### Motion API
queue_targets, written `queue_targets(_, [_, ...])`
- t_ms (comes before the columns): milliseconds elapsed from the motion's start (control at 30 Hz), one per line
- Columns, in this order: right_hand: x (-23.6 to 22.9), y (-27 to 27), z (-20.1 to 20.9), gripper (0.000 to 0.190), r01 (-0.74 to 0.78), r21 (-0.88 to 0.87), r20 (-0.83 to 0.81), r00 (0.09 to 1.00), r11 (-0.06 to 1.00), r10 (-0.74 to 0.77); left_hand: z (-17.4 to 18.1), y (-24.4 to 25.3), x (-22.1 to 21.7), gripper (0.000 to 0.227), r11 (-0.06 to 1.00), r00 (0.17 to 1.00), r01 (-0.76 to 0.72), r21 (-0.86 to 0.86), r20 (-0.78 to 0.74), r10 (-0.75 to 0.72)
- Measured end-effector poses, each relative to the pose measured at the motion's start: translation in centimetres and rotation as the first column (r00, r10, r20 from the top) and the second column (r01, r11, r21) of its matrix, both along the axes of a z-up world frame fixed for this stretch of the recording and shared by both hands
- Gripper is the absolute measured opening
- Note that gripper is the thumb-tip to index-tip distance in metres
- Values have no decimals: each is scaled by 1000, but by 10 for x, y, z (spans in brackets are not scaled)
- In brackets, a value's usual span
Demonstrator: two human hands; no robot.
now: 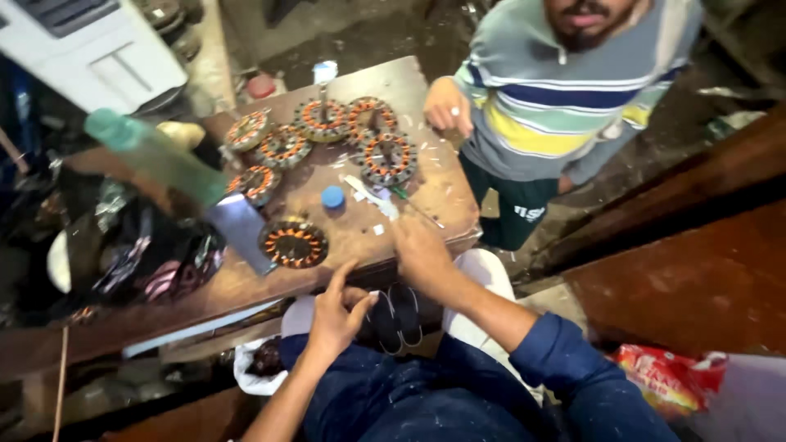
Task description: The person assembles a circular electrical component by inserting small white pieces into slots around its perimeter. They use a green-handled tool to press the pieces into place and handle multiple similar components on the table.
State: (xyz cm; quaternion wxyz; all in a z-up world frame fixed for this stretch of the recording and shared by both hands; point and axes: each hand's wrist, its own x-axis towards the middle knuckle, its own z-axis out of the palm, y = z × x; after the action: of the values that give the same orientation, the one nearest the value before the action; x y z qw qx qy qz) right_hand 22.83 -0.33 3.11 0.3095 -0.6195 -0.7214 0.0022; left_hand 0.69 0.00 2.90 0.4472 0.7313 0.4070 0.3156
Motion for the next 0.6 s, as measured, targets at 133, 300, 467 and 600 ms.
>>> queue_targets(133, [-21,-43,3,24,-312,-98,-379,890,945,255,-5,-9,-3,75,999,996,46,-27,-75,-48])
queue_targets(300, [-19,-53,20,16,-399,-191,-519,816,897,253,-11,-5,4,75,994,992,103,40,-73,-100])
queue_targets(467, [-25,-51,8,9,-256,-135,-621,775,957,120,-25,-10,7,43,952,952,12,-305,295,82])
queue_targets(600, [-36,-51,-8,13,-205,-318,-864,465,926,-193,-38,-16,12,22,819,870,19,-573,413,268])
